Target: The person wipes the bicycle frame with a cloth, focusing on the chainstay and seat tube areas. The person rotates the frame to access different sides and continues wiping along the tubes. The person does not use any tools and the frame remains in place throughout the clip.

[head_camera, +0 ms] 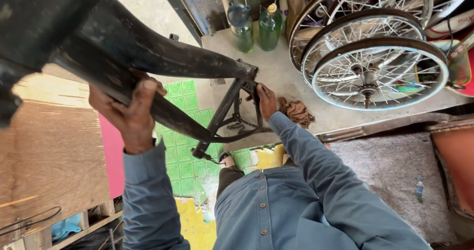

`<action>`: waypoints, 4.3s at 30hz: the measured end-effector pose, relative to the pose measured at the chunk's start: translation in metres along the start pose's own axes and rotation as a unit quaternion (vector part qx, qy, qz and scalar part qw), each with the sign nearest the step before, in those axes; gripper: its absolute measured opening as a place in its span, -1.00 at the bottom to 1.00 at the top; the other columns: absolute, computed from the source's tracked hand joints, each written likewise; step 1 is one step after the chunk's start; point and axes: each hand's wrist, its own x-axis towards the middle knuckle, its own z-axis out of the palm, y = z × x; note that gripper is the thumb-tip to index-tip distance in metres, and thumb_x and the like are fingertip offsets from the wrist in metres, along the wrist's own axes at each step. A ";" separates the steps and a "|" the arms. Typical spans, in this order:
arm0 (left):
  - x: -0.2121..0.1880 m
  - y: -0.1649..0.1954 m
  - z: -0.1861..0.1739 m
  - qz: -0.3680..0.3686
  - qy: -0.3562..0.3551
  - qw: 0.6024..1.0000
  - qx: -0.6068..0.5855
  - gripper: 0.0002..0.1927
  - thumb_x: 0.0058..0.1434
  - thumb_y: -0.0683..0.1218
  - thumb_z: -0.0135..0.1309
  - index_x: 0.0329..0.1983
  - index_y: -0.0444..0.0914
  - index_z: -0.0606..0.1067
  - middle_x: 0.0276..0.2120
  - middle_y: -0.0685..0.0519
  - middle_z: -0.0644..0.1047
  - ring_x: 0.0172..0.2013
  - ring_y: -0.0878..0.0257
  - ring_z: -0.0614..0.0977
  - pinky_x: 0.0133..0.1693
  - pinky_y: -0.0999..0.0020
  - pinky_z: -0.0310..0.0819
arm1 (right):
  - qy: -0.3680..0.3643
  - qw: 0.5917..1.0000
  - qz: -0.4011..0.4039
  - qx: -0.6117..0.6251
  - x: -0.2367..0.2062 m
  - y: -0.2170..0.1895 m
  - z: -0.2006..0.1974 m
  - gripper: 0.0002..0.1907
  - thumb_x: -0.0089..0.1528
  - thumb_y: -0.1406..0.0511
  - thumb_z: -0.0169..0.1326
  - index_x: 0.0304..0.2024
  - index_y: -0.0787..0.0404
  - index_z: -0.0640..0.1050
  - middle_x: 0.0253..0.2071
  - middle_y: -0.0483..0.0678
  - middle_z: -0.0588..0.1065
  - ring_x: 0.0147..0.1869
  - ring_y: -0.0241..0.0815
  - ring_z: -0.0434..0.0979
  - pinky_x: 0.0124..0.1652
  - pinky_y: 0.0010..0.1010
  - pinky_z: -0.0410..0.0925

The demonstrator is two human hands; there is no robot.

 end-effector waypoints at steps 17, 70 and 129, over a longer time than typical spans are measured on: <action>0.097 -0.068 -0.040 -0.156 -0.112 0.939 -0.284 -0.79 0.30 -0.35 0.25 -0.10 -0.32 0.46 -0.38 -0.13 0.52 -0.50 0.06 0.60 -0.46 0.15 0.56 | 0.270 0.933 0.025 0.238 -0.044 0.025 0.043 -0.52 0.38 0.01 0.05 -0.08 0.34 0.55 -0.31 0.04 0.56 -0.39 -0.10 0.55 -0.44 -0.24 0.42; 0.352 -0.363 0.073 -0.325 -0.283 0.803 -0.412 -0.17 0.15 0.46 0.13 0.19 -0.26 0.47 0.01 0.03 0.59 0.02 0.29 0.68 0.13 0.33 0.66 | 0.499 0.795 -0.189 0.290 0.021 0.075 0.253 -0.78 0.47 0.15 0.05 -0.04 0.15 0.44 -0.17 -0.20 0.42 -0.09 -0.37 0.36 -0.02 -0.48 0.27; 0.248 -0.347 0.100 -0.002 -0.093 0.987 -0.135 0.35 0.24 0.39 0.23 0.64 -0.23 -0.43 0.61 -0.28 -0.28 0.63 -0.15 -0.15 0.67 -0.03 -0.34 | 0.400 0.877 0.059 0.260 -0.056 0.041 0.090 -0.57 0.42 0.11 -0.09 0.02 0.37 0.47 -0.02 0.18 0.61 -0.03 0.11 0.70 -0.12 -0.05 0.61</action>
